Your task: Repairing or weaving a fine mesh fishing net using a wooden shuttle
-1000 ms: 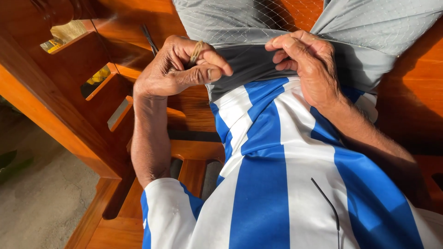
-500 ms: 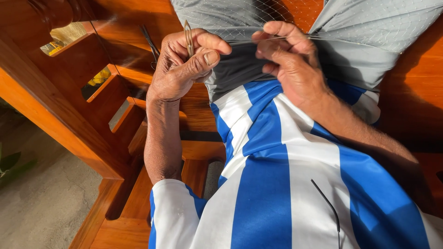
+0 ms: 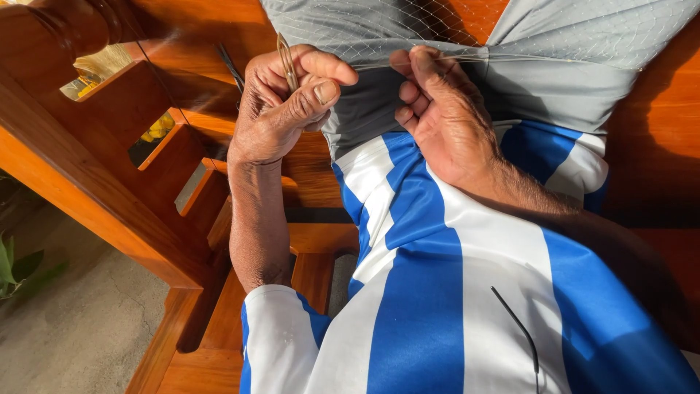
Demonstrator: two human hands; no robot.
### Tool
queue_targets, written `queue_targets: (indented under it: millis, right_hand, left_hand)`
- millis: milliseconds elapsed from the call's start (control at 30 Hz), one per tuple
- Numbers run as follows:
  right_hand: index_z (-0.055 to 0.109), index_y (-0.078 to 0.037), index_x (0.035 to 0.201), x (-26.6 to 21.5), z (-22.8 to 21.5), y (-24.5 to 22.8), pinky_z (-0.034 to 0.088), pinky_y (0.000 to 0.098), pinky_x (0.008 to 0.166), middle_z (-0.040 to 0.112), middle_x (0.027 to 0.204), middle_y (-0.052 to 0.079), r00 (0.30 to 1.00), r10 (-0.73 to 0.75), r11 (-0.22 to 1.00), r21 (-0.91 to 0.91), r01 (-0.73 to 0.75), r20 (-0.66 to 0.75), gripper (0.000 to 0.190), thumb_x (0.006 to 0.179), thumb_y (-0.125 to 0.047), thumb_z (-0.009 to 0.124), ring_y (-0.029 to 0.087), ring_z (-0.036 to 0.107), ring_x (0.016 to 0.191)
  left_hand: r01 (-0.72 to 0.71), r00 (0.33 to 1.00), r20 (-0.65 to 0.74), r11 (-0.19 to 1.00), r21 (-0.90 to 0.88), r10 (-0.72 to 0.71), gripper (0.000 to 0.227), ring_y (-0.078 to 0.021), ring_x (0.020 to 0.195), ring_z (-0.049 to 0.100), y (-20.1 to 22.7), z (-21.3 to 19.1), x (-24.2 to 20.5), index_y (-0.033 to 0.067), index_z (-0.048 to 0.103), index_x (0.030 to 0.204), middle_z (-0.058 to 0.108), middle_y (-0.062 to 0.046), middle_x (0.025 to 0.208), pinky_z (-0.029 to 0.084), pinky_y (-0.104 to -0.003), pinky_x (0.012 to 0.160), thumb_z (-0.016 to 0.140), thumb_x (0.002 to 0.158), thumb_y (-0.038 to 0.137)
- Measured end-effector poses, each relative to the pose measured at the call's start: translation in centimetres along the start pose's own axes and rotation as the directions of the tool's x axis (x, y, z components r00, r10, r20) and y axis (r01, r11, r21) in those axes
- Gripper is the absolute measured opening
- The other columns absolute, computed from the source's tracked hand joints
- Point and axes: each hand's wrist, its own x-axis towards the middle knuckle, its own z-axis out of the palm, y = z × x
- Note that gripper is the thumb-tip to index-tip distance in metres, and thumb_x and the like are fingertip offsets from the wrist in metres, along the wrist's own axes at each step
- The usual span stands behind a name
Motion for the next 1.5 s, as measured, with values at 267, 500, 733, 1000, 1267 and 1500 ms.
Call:
queue_targets:
  millis: [267, 500, 733, 1000, 1267, 1500]
  right_hand:
    - [0.076, -0.012, 0.107, -1.2, 0.6, -2.0, 0.059, 0.0186, 0.068, 0.084, 0.109, 0.003, 0.967, -0.253, 0.81, -0.546, 0.214, 0.003, 0.017, 0.098, -0.027, 0.075, 0.01, 0.078, 0.083]
    - [0.074, -0.001, 0.094, -0.5, -0.9, -1.0, 0.061, 0.021, 0.058, 0.081, 0.09, 0.009, 0.941, -0.318, 0.695, -0.647, 0.314, 0.116, 0.002, 0.095, -0.003, 0.075, 0.014, 0.077, 0.069]
    - [0.077, -0.003, 0.092, -0.9, -1.3, -1.5, 0.064, 0.0253, 0.063, 0.077, 0.082, 0.006, 0.87, -0.35, 0.419, -0.773, 0.476, 0.346, 0.01, 0.095, -0.004, 0.068, 0.013, 0.074, 0.068]
    - [0.062, -0.007, 0.08, 0.4, -2.6, -1.1, 0.042, 0.0332, 0.06, 0.057, 0.069, 0.001, 0.775, -0.462, 0.169, -0.815, 0.554, 0.431, 0.011, 0.09, -0.006, 0.068, 0.012, 0.052, 0.064]
    - [0.057, -0.002, 0.094, 0.3, -3.4, -2.3, 0.044, 0.038, 0.059, 0.053, 0.074, 0.007, 0.831, -0.293, 0.157, -0.834, 0.529, 0.473, 0.018, 0.101, -0.018, 0.062, 0.017, 0.055, 0.067]
    - [0.072, -0.003, 0.096, -2.5, -1.3, -3.0, 0.039, 0.0207, 0.053, 0.065, 0.077, -0.001, 0.862, -0.329, 0.418, -0.759, 0.499, 0.386, 0.014, 0.104, -0.014, 0.069, 0.004, 0.051, 0.063]
  left_hand:
    - [0.009, 1.0, 0.006, 0.993, 0.119, -0.01, 0.021, -0.0035, 0.059, 0.026, 0.5, 0.0, -0.2, 0.0066, 0.071, 0.125, 0.041, 0.011, 0.069, 0.022, -0.023, 0.054, 0.066, 0.114, 0.024]
    - [-0.006, 0.996, 0.092, 0.981, 0.192, -0.011, 0.017, -0.004, 0.065, 0.036, 0.2, 0.9, 1.2, 0.0084, 0.074, 0.122, 0.051, 0.008, 0.077, 0.03, -0.022, 0.06, 0.066, 0.115, 0.022]
    - [-0.076, 0.955, 0.282, 0.996, -0.052, 0.088, 0.018, -0.0201, 0.084, 0.072, 0.9, 2.1, 4.6, 0.0029, 0.069, 0.121, 0.071, -0.012, 0.096, 0.059, -0.027, 0.076, 0.059, 0.118, 0.018]
    - [-0.185, 0.895, 0.422, 0.981, 0.06, 0.143, 0.021, -0.0054, 0.073, 0.049, 0.6, 4.7, 9.1, 0.0051, 0.066, 0.108, 0.055, 0.002, 0.084, 0.041, -0.024, 0.064, 0.054, 0.118, 0.02]
    - [-0.284, 0.88, 0.443, 0.937, 0.203, 0.171, 0.038, -0.0106, 0.074, 0.05, 4.0, 8.0, 5.3, 0.002, 0.062, 0.1, 0.054, -0.003, 0.083, 0.043, -0.027, 0.068, 0.042, 0.118, 0.029]
    - [-0.194, 0.966, -0.104, 0.928, 0.317, 0.238, 0.027, -0.029, 0.118, 0.082, -4.2, 16.3, -1.8, -0.0011, 0.064, 0.135, 0.076, -0.017, 0.131, 0.069, -0.035, 0.105, 0.066, 0.112, 0.011]
